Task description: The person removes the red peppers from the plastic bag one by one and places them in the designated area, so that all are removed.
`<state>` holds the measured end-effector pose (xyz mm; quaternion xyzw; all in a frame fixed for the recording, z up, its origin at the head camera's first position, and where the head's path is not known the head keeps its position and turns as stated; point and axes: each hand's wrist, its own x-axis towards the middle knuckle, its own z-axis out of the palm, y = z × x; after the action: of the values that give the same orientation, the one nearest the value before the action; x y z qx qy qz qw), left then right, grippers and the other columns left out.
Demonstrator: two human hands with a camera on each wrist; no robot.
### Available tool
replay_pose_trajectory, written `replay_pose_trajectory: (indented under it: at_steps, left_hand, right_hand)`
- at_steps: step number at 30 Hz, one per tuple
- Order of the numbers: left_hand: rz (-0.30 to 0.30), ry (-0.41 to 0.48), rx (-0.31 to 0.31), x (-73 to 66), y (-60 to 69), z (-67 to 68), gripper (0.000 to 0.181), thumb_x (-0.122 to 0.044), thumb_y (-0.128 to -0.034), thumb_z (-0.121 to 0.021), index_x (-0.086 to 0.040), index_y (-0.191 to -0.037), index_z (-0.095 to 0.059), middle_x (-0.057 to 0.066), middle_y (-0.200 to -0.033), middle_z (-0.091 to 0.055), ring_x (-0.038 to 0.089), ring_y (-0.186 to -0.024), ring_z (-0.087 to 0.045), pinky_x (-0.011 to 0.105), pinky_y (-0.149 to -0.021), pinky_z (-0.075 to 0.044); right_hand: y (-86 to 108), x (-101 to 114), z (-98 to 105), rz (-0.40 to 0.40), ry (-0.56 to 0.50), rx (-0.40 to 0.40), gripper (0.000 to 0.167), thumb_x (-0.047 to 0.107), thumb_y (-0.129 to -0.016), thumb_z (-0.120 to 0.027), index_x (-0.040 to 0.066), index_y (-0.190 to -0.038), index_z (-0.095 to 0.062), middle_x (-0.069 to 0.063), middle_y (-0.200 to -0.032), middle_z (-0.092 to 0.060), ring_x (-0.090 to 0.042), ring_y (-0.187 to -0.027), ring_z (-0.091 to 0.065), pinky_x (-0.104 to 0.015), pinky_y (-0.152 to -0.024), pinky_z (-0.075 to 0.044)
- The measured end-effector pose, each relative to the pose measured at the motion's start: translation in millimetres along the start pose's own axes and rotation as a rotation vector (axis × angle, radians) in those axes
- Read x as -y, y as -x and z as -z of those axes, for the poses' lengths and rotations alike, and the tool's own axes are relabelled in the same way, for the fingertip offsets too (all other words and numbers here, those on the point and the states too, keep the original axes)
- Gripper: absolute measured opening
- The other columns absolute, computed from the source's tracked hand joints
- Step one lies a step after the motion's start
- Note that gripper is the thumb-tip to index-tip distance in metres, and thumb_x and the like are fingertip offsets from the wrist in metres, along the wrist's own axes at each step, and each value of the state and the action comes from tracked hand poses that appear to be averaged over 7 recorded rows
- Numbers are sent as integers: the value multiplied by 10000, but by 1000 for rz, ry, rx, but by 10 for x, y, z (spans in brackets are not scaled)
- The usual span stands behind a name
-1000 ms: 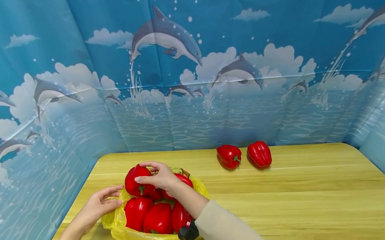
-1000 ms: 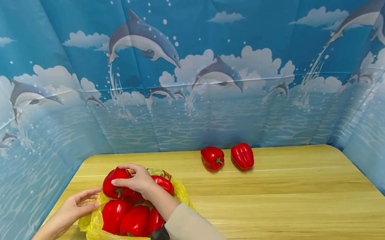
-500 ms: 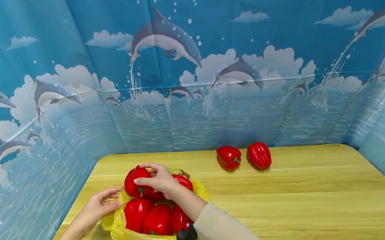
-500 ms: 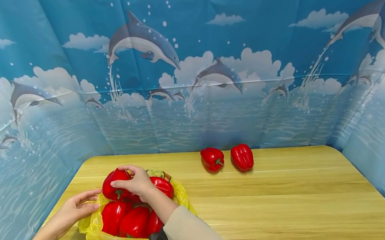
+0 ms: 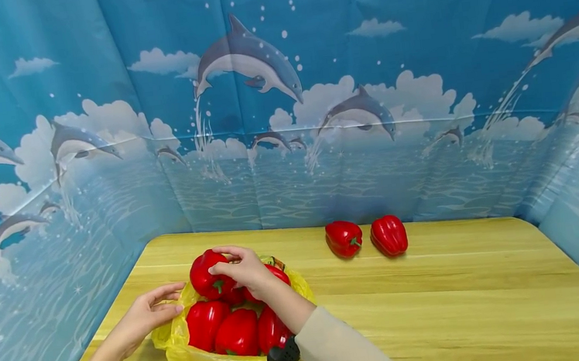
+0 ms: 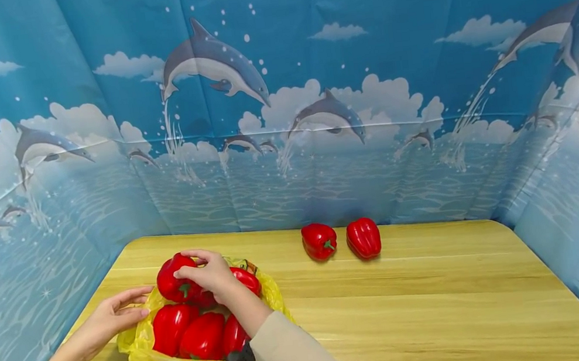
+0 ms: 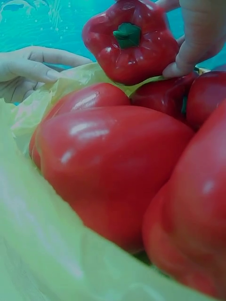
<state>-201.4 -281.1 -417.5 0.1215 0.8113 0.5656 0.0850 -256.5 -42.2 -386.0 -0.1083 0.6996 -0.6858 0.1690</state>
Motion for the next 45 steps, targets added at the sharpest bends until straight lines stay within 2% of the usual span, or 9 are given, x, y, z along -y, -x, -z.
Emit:
replay_pose_trajectory:
  at_steps: [8,16,24,30,36,42,45]
  left_hand:
    - [0,11,-2,4,-30,11,562,-128,-914,-600,112,-1362,-360,296,-1259,-403,352,-1087,-529,264,-807,-502]
    - [14,15,-6,-22,-51,16,573,-131,-907,-611,111,-1362,-360,288,-1253,-414,332,-1074,-544,267,-802,-506]
    - [12,12,-7,-40,-58,26,567,-128,-905,-613,110,-1357,-368,280,-1236,-431,323,-1067,-547,264,-798,-507]
    - [10,16,1,-47,-56,29,563,-125,-910,-605,111,-1360,-362,292,-1252,-415,324,-1078,-542,262,-802,-505]
    - [17,28,9,-59,-52,36,564,-122,-915,-598,117,-1363,-351,296,-1251,-410,234,-1050,-565,260,-804,-504]
    - [27,32,16,-66,-52,43,564,-123,-918,-593,118,-1364,-347,300,-1247,-403,153,-1019,-568,258,-803,-502]
    - [30,35,16,-69,-57,44,563,-123,-917,-595,117,-1364,-350,296,-1243,-405,132,-1012,-564,257,-801,-502]
  right_hand:
    - [11,41,25,14,-39,4,445,171,-797,-695,181,-1236,-625,-30,-1097,-566,-165,-877,-568,-386,-713,-534]
    - [25,88,73,10,-53,10,454,177,-796,-697,198,-1243,-617,-27,-1106,-560,-179,-904,-563,-391,-741,-531]
    - [33,126,157,18,-87,12,452,172,-801,-692,209,-1245,-616,-30,-1105,-559,-164,-874,-569,-340,-695,-526]
    - [69,170,262,46,-111,19,457,141,-817,-670,164,-1268,-598,-60,-1113,-539,-145,-832,-571,-338,-698,-516]
    - [129,222,408,61,-145,29,456,135,-833,-663,146,-1282,-585,-87,-1156,-525,-165,-887,-592,-387,-773,-525]
    - [204,263,566,72,-177,37,470,122,-843,-653,134,-1303,-560,-98,-1181,-510,-178,-902,-585,-339,-727,-522]
    - [240,285,638,76,-199,39,481,111,-846,-648,114,-1315,-544,-104,-1179,-499,-184,-914,-579,-361,-755,-527]
